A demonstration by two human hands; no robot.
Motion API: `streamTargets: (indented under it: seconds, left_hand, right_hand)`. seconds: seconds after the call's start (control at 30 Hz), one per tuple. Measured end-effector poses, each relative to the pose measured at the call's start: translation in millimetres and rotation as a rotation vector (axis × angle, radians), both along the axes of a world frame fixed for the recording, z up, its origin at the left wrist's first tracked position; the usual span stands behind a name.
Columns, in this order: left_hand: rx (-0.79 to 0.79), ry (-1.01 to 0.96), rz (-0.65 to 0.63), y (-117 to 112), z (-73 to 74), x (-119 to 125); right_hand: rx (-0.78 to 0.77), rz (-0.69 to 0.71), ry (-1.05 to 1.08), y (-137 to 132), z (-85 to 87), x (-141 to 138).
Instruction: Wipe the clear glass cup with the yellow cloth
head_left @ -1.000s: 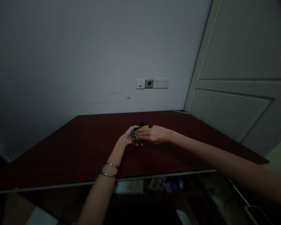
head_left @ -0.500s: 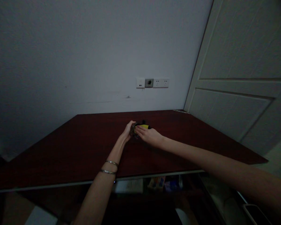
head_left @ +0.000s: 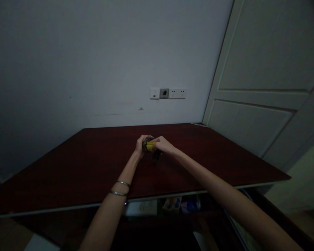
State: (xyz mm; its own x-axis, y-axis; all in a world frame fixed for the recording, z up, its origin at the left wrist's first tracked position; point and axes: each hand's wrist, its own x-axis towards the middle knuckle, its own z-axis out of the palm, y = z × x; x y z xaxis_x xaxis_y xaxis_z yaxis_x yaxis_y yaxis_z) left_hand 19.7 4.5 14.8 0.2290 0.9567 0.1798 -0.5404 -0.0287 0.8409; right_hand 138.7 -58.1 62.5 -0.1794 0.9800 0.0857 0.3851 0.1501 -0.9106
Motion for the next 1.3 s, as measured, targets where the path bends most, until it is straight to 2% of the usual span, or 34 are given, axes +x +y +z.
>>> streamTargets:
  seconds: [0.13,0.23,0.3,0.4,0.47,0.57,0.67,0.8,0.9,1.03,1.17,1.3]
  left_hand:
    - [-0.015,0.007,-0.035,-1,4.2,-1]
    - [-0.118,-0.019,-0.009,-2,5.5,-2]
    - [-0.200,-0.017,-0.017,-3,5.2,-4]
    - [-0.263,0.035,-0.134,-2,3.9,-8]
    - [-0.293,0.004,-0.207,-1,3.2,-10]
    - [-0.357,-0.161,-0.259,4,3.6,-12]
    - [-0.417,-0.273,-0.276,10,5.4,-12]
    - [-0.492,-0.236,-0.279,21,4.9,-15]
    - [-0.551,-0.185,-0.309,28,-0.3,-20]
    - [-0.570,-0.153,-0.365,32,-8.0,-25]
    - [-0.580,-0.105,-0.407,28,-8.7,-25]
    - [-0.604,-0.027,-0.441,23,-7.7,-22]
  right_hand:
    - [-0.143,0.056,0.345,6,-12.7,8]
    - [-0.335,0.213,0.712,10,-21.9,19]
    - [-0.313,0.233,0.916,12,-24.2,25]
    - [-0.142,0.147,1.149,16,-21.6,30]
    - [-0.035,0.097,1.219,19,-17.4,33]
    - [0.060,0.079,1.186,25,-11.6,38]
    - [0.091,0.042,1.142,32,-10.4,41]
    - [0.002,-0.039,1.156,43,-15.7,40]
    - [-0.058,-0.094,1.086,50,-20.1,40]
    - [0.057,-0.065,0.959,58,-24.7,40]
    - [0.138,-0.018,0.732,68,-30.4,42]
    - [0.375,-0.188,0.340,76,-33.4,42]
